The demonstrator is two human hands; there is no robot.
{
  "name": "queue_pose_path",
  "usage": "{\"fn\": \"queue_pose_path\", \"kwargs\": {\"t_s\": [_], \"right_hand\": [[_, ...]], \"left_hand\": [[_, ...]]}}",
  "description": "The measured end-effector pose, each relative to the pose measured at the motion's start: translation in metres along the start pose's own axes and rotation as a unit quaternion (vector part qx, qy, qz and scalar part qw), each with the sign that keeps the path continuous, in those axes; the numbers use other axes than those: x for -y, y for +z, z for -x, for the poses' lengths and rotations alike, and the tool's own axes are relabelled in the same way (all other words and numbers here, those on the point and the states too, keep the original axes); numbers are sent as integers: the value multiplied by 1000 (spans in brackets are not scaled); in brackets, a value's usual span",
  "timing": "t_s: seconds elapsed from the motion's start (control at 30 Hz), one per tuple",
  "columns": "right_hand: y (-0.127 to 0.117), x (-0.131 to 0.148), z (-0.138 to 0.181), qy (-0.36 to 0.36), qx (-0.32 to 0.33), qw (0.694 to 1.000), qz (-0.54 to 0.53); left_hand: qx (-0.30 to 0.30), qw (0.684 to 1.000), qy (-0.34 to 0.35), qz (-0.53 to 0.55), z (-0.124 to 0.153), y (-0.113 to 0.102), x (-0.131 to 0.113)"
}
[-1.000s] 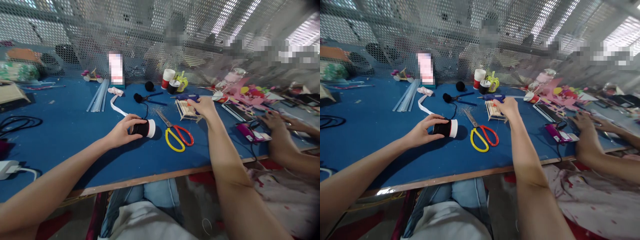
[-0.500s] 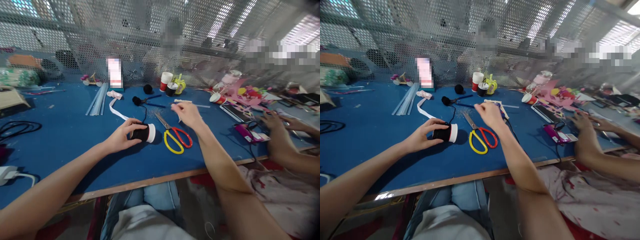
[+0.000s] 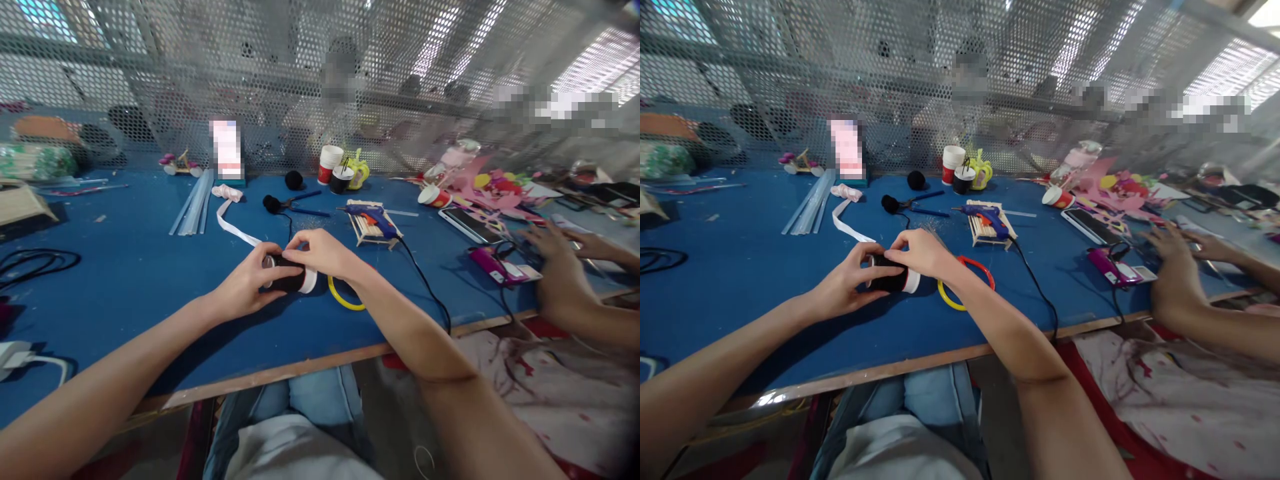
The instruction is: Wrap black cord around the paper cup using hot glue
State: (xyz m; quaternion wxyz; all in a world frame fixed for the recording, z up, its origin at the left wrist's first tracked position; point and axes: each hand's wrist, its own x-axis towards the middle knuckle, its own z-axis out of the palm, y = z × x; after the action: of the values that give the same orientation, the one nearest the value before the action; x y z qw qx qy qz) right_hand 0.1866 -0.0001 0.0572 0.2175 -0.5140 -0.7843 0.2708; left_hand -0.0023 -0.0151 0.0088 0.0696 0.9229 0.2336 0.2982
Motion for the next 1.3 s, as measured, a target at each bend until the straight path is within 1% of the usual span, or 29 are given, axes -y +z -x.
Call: {"fn": "queue_pose_path", "kwargs": {"t_s": [0.07,0.13,0.23,0.3,0.43,0.53,0.6,0.7,0.8,0.9,0.97,1.1,1.3], "right_hand": [[-3,1,2,17,-17,1000,9],[-5,1,3,27,-19,999,30],[-4,-1,3,5,-5,999,33],[-2,-2,2,-22,-10,1000,20],[2,-4,3,-50,-58,997,5],[2,-5,5,-48,-109,991,-59],[-1,-7,7,-49,-125,982,-136],[-6,-11,7,-68,-129,962,-232],[-11,-15,7,-80,-135,949,-272],[-12,-16,6,-59,-147,947,-280],[-12,-17,6,-45,-155,948,-273],[-10,-20,4,-30,-159,953,-255],[-7,-24,3,-49,-140,962,-229]], "left_hand": [[-2,1000,1,0,1,0,1],[-3,1000,4,0,1,1,2],[3,1000,12,-1,1,1,2],[7,1000,13,0,1,0,2],[12,1000,-9,27,0,-1,1],[4,994,-62,91,-1,-2,0],[-5,984,-108,145,-1,-2,0],[-12,961,-163,222,-1,0,0],[-2,935,-198,295,0,3,0],[18,913,-219,343,1,4,0],[22,909,-221,353,0,4,-1],[19,912,-211,351,-1,2,-3],[-3,930,-173,324,-2,-1,-7]]}}
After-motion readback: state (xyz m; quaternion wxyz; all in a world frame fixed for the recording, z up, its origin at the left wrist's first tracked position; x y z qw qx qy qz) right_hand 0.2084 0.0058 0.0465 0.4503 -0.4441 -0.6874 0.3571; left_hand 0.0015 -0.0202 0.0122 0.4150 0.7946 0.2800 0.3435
